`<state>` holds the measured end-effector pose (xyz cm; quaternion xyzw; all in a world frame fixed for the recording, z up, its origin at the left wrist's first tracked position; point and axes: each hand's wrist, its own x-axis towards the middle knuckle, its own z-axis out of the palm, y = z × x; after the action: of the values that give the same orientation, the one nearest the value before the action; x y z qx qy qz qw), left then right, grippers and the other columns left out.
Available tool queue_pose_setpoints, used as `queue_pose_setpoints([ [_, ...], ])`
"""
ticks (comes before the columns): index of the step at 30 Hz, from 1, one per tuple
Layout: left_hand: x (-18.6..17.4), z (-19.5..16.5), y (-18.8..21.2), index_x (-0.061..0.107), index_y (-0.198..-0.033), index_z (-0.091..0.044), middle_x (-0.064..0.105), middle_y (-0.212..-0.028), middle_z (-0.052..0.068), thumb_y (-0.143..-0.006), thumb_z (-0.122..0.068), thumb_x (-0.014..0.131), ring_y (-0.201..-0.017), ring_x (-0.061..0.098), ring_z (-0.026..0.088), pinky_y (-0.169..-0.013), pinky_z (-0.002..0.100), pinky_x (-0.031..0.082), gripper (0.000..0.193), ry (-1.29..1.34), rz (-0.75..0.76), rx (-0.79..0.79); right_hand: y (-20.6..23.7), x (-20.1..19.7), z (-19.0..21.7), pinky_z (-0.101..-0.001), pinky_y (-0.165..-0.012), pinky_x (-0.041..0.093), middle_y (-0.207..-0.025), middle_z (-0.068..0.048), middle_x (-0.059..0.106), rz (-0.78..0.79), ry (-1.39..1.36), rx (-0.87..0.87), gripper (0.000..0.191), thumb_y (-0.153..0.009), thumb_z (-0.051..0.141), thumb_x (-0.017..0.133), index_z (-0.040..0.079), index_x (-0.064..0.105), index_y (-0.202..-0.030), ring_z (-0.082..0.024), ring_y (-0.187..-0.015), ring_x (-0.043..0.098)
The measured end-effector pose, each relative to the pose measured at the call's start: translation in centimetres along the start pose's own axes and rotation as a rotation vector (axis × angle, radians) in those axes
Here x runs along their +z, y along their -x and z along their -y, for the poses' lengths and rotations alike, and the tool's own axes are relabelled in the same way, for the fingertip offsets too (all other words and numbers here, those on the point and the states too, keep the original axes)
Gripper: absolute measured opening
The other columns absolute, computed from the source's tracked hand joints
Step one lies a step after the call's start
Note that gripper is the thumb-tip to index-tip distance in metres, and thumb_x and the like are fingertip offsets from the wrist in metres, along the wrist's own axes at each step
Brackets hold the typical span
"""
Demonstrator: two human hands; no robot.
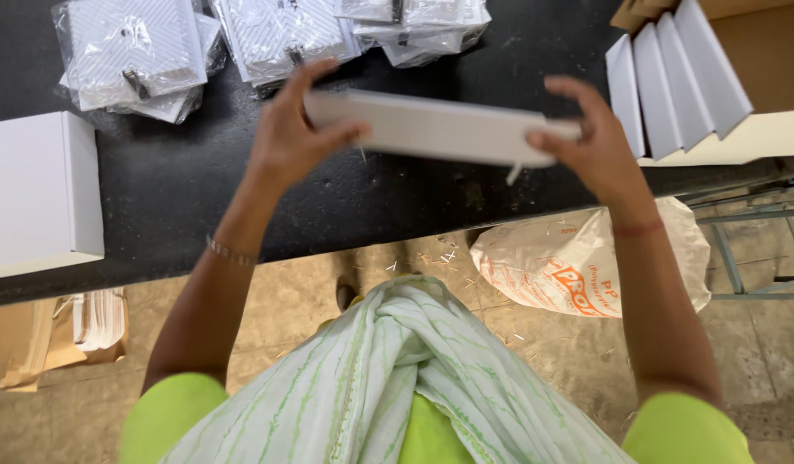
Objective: The person picks plastic-wrapped square LED panel lights from the worktable and places them one at a time into white cardboard boxes, folds the box flaps closed, and stacks the packed boxes on the table. They repeat this packing cycle for several panels and boxes.
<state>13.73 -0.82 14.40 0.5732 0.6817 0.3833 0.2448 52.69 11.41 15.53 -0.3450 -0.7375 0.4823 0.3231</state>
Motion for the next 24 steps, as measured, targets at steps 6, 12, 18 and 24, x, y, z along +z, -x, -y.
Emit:
queue_pose_setpoints([
  [6, 0.1, -0.5, -5.8, 0.072, -0.114, -0.012, 0.064, -0.115, 0.011, -0.088, -0.043, 0.093, -0.117, 0.055, 0.027, -0.097, 0.042, 0.058, 0.046, -0.311, -0.393, 0.504, -5.5, -1.5, 1.1, -0.0277, -0.098, 0.057, -0.136, -0.011, 0.07, -0.177, 0.388, -0.302, 0.042, -0.103, 0.03, 0.086, 0.006, 0.062, -0.127, -0.017, -0.12, 0.072],
  [12, -0.1, 1.1, -6.6, 0.077, -0.111, -0.01, 0.069, -0.11, 0.001, -0.099, -0.044, 0.085, -0.122, 0.055, 0.025, -0.099, 0.041, 0.053, 0.037, -0.677, -0.542, 0.797, -5.2, -3.4, 2.8, -0.0432, -0.088, 0.054, -0.128, -0.016, 0.066, -0.158, 1.054, -0.802, 0.044, -0.076, 0.028, 0.086, 0.005, 0.077, -0.112, -0.035, -0.109, 0.065],
  [18, -0.1, 0.8, -9.6, 0.079, -0.106, -0.013, 0.072, -0.095, 0.007, -0.107, -0.017, 0.065, -0.087, 0.068, 0.02, -0.073, 0.028, 0.058, 0.015, -0.507, -0.359, 0.638, -7.3, -4.2, 2.1, -0.0311, -0.074, 0.055, -0.104, -0.011, 0.072, -0.095, 0.813, -0.412, 0.017, -0.112, 0.007, 0.066, 0.012, 0.079, -0.121, -0.02, -0.086, 0.072],
  [24, -0.3, -1.7, -12.6, 0.07, -0.099, -0.005, 0.065, -0.063, -0.001, -0.113, -0.027, 0.059, -0.05, 0.068, 0.009, -0.049, 0.027, 0.057, 0.028, -0.001, -0.278, 0.385, -9.9, -3.5, 2.4, -0.0264, -0.068, 0.062, -0.089, -0.008, 0.073, -0.057, 0.293, -0.274, 0.019, -0.111, 0.008, 0.067, -0.009, 0.068, -0.12, -0.014, -0.076, 0.074],
])
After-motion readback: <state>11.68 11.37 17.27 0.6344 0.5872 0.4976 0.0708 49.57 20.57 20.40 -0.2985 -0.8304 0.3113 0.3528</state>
